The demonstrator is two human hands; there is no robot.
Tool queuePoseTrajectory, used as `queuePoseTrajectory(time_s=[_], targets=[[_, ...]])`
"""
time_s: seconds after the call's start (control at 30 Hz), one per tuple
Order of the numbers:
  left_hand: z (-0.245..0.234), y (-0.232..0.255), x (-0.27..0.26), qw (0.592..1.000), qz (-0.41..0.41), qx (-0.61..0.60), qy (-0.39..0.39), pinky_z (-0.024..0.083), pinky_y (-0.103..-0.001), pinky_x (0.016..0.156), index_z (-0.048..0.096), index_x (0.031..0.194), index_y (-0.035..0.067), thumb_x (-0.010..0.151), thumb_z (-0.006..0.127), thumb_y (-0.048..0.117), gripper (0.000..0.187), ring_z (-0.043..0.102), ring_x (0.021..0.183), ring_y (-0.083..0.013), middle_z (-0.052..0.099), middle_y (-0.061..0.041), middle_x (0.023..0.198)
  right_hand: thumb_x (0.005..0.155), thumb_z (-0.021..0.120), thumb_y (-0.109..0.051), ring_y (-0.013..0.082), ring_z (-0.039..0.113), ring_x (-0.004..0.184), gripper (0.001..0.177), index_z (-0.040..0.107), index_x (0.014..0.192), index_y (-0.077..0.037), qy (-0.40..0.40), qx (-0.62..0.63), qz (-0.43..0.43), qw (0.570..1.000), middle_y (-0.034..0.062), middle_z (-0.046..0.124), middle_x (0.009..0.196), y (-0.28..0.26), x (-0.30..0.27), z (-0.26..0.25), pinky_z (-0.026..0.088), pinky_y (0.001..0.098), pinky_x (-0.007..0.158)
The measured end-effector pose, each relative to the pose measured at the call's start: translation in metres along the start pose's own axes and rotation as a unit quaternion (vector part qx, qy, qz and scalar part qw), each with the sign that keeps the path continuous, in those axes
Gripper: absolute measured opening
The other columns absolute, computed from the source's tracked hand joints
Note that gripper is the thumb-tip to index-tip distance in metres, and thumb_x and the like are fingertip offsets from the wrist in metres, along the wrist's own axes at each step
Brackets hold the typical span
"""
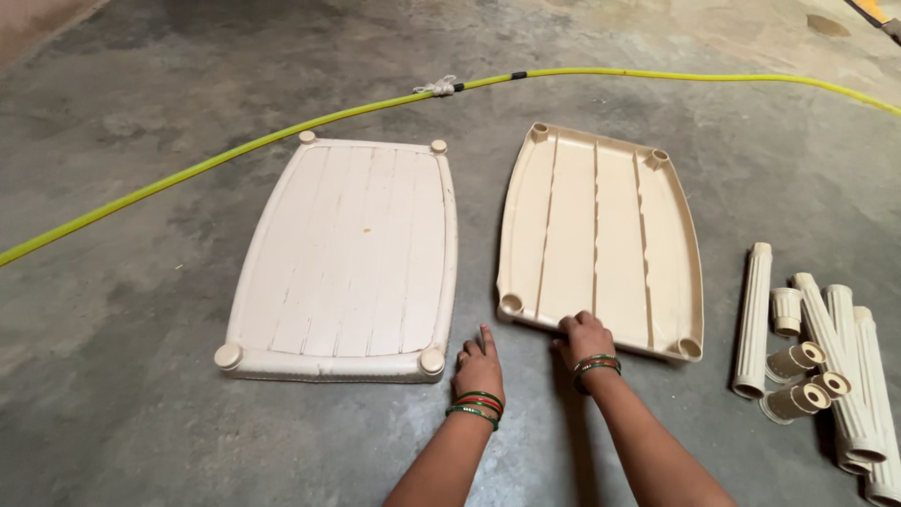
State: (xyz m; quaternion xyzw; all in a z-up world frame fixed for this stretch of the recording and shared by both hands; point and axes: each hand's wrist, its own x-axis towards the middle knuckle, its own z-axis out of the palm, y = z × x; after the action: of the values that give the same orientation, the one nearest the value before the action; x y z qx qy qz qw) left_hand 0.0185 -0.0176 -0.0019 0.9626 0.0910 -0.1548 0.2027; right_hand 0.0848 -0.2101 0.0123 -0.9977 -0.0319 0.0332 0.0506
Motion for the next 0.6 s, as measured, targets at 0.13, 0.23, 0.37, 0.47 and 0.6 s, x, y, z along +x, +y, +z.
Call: queuePoseTrajectory(time_s=[0.13, 0.23, 0.37, 0.47, 0.6], targets=[[0.007, 0.014, 0.007, 0.999, -0.044, 0.005, 0.005, 0.051, -0.062, 0.098, 0.000, 0.165, 0.025, 0.093, 0.068, 0.007, 0.100, 0.039, 0.138, -0.0354, 0.031, -0.019, 0.155, 0.088, 0.073, -0.030, 0.0296, 0.064, 0.099, 0.018, 0.073, 0.096, -0.014, 0.071, 0.099, -0.012, 0.992, 0.0077, 0.067, 0.101, -0.012, -0.014, -0.004, 0.050, 0.0436, 0.089], [0.015, 0.015, 0.010, 0.998, -0.056, 0.015, 0.027, 0.051, -0.062, 0.098, 0.002, 0.166, 0.027, 0.093, 0.068, 0.007, 0.101, 0.042, 0.136, -0.0339, 0.035, -0.017, 0.153, 0.090, 0.073, -0.027, 0.0300, 0.062, 0.093, 0.016, 0.070, 0.090, -0.011, 0.194, 0.145, -0.043, 0.969, 0.0080, 0.067, 0.096, -0.031, -0.009, -0.021, 0.043, 0.0433, 0.087], [0.013, 0.014, 0.004, 0.998, -0.050, 0.021, 0.002, 0.049, -0.060, 0.103, -0.001, 0.167, 0.028, 0.090, 0.072, 0.009, 0.108, 0.040, 0.139, -0.0346, 0.033, -0.017, 0.157, 0.092, 0.072, -0.023, 0.0289, 0.060, 0.088, 0.017, 0.067, 0.093, -0.008, 0.436, 0.229, -0.101, 0.864, 0.0086, 0.065, 0.096, -0.030, 0.037, -0.087, 0.035, 0.0438, 0.093], [0.005, 0.014, -0.004, 0.999, -0.036, 0.004, 0.020, 0.047, -0.059, 0.104, -0.002, 0.166, 0.029, 0.088, 0.074, 0.007, 0.111, 0.034, 0.144, -0.0361, 0.027, -0.018, 0.159, 0.108, 0.067, -0.025, 0.0212, 0.050, 0.089, 0.019, 0.063, 0.103, -0.008, 0.446, 0.481, -0.079, 0.751, 0.0041, 0.058, 0.096, -0.003, 0.061, -0.132, 0.040, 0.0394, 0.085], [0.005, 0.013, -0.009, 0.997, -0.050, -0.059, -0.026, 0.034, -0.063, 0.115, 0.001, 0.164, 0.027, 0.090, 0.071, 0.007, 0.103, 0.029, 0.150, -0.0314, 0.031, -0.011, 0.162, 0.114, 0.055, -0.031, 0.0225, 0.044, 0.086, 0.029, 0.054, 0.130, -0.007, 0.322, 0.787, 0.120, 0.513, 0.0049, 0.058, 0.106, 0.032, 0.064, -0.133, 0.031, 0.0415, 0.061]])
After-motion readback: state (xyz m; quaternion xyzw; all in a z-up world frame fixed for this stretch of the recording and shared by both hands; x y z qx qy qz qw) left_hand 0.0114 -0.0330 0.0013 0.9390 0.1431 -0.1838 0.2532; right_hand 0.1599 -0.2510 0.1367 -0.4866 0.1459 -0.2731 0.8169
